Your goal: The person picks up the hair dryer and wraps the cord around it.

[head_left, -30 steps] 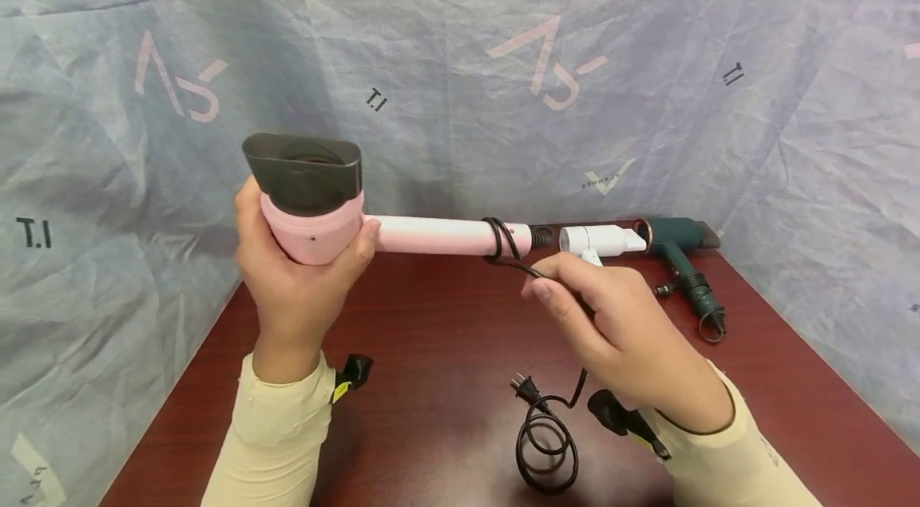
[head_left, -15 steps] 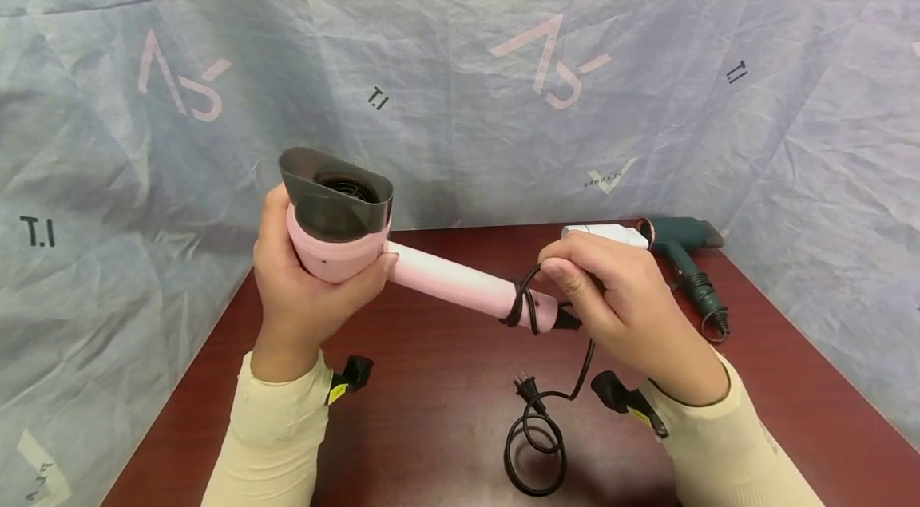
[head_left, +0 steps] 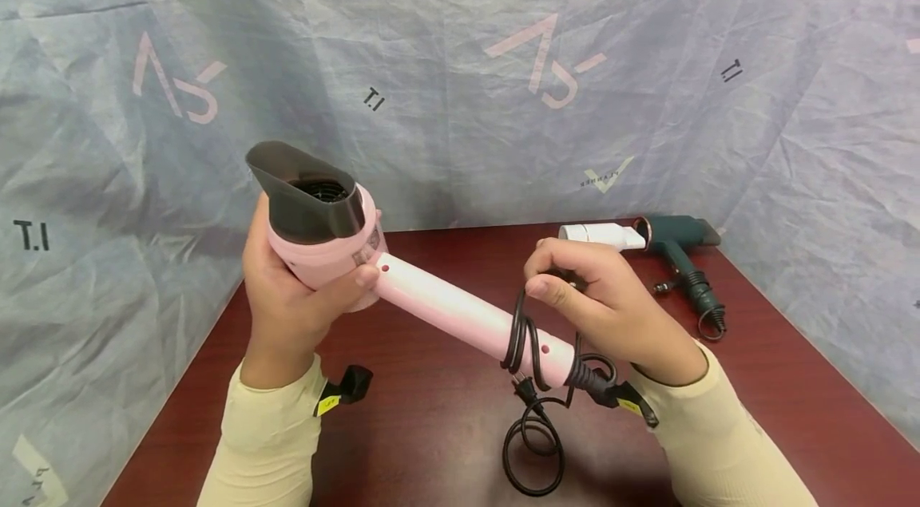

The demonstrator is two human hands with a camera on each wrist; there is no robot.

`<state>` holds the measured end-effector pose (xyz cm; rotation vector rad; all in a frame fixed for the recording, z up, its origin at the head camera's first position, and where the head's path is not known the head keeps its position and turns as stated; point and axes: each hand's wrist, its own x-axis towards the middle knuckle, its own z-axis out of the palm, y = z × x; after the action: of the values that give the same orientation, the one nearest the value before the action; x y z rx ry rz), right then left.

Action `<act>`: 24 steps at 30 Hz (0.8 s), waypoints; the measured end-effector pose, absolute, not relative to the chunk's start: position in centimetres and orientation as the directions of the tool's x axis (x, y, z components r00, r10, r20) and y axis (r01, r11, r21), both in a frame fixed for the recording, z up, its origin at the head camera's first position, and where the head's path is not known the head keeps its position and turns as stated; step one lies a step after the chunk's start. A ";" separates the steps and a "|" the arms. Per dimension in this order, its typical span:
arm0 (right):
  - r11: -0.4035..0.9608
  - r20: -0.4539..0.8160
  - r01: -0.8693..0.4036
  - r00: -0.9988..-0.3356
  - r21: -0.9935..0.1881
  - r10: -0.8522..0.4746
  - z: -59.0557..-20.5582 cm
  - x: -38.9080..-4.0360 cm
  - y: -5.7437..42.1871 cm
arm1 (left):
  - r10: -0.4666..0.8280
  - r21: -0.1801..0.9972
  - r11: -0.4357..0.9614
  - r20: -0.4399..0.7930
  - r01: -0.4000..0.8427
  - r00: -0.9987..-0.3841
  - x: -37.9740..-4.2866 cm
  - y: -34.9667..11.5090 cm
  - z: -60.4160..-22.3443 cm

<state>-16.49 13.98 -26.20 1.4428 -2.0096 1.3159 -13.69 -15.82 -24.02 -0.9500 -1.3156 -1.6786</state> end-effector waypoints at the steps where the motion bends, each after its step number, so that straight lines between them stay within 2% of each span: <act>1: 0.050 0.699 -0.867 -0.432 -0.495 -0.571 -26.3 -16.6 13.9 | -0.138 0.389 -0.180 0.900 0.904 -0.414 -13.7 -15.8 -24.0; 7: 0.076 0.657 -0.848 -0.460 -0.524 -0.597 -26.6 -17.0 13.4 | -0.197 0.375 -0.259 0.882 0.890 -0.429 -13.8 -15.6 -24.0; 13: 0.248 0.641 -0.825 -0.553 -0.507 -0.532 -27.2 -16.7 12.5 | -0.277 0.372 -0.186 0.868 0.909 -0.412 -13.9 -15.5 -23.9; 18: 0.271 0.597 -0.766 -0.630 -0.583 -0.496 -27.4 -16.4 11.8 | -0.318 0.374 -0.164 0.856 0.913 -0.408 -13.9 -15.2 -23.8; 21: 0.239 0.567 -0.742 -0.644 -0.626 -0.514 -27.6 -16.4 11.6 | -0.348 0.362 -0.160 0.850 0.918 -0.396 -14.0 -14.9 -23.8; 24: 0.276 0.550 -0.747 -0.642 -0.604 -0.534 -27.9 -16.6 11.6 | -0.381 0.349 -0.122 0.848 0.929 -0.368 -14.0 -14.6 -23.8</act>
<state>-16.56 11.61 -27.87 1.1849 -2.3072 1.2986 -13.99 -14.56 -23.78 -0.7278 -1.1248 -1.6793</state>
